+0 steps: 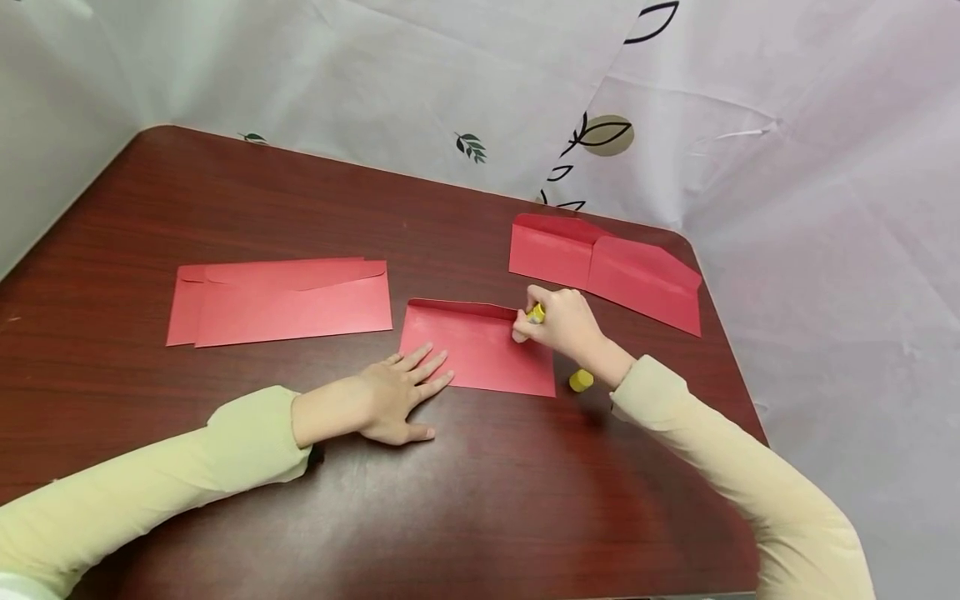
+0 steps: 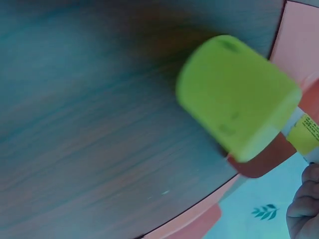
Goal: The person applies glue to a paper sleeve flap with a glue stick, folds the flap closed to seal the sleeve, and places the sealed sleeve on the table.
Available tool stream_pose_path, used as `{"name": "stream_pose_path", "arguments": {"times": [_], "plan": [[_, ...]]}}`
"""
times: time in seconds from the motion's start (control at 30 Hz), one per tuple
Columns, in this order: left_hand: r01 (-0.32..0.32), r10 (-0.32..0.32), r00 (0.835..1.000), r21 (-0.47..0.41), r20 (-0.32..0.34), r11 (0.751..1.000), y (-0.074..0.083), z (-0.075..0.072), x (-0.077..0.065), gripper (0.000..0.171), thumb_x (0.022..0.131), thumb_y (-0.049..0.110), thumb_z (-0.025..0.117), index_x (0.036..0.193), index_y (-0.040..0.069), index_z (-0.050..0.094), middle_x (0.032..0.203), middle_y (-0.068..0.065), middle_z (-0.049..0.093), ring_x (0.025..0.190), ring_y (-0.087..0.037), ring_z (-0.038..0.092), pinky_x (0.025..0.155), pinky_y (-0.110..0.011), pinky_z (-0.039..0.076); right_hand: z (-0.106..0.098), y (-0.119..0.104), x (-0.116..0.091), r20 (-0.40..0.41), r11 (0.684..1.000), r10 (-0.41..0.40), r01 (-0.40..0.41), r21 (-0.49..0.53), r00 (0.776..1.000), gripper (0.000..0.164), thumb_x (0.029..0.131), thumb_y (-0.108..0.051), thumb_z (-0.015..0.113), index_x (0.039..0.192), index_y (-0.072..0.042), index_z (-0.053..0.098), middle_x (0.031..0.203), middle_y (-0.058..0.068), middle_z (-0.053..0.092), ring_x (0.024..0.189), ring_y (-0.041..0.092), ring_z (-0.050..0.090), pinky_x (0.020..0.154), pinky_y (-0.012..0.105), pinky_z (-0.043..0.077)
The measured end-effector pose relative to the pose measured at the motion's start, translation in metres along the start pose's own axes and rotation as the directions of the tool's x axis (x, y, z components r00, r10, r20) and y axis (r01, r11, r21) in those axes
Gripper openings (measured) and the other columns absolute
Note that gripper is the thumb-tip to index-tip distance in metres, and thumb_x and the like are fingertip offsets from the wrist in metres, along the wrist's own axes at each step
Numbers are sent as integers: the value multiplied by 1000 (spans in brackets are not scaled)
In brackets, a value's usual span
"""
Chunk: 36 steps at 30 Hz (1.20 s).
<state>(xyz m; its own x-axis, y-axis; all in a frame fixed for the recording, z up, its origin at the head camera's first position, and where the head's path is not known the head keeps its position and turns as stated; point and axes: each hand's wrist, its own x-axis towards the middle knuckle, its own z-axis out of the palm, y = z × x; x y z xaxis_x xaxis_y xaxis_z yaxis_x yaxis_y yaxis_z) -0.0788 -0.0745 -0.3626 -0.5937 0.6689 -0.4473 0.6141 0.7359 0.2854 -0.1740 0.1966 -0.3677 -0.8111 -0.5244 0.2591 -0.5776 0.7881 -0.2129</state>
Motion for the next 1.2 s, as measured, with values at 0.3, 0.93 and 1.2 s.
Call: {"name": "stream_pose_path", "arguments": {"times": [0.3, 0.93, 1.2], "plan": [[3, -2, 1000, 8, -5, 1000, 0, -1, -2, 75, 94, 51, 50, 154, 15, 23, 163, -10, 7, 151, -30, 4, 119, -52, 18, -8, 17, -12, -24, 997, 72, -72, 5, 997, 16, 81, -18, 67, 72, -9, 56, 46, 0, 48, 41, 8, 36, 42, 22, 30], [-25, 25, 997, 0, -75, 1000, -8, -7, 2, 64, 95, 45, 52, 150, 18, 35, 160, -9, 23, 148, -32, 19, 116, -52, 26, -15, 51, -32, 43, 869, 371, -363, 337, 928, 21, 87, -24, 69, 80, -8, 57, 72, 10, 65, 57, 20, 54, 49, 20, 44], [-74, 89, 974, 82, -207, 994, -7, -6, 7, 49, 93, 31, 61, 137, 12, 52, 149, -15, 43, 138, -35, 40, 107, -49, 40, -18, 55, -35, 108, 655, 546, -503, 564, 831, 33, 91, -37, 64, 74, -11, 55, 55, 0, 56, 46, 10, 51, 45, 20, 42]]}}
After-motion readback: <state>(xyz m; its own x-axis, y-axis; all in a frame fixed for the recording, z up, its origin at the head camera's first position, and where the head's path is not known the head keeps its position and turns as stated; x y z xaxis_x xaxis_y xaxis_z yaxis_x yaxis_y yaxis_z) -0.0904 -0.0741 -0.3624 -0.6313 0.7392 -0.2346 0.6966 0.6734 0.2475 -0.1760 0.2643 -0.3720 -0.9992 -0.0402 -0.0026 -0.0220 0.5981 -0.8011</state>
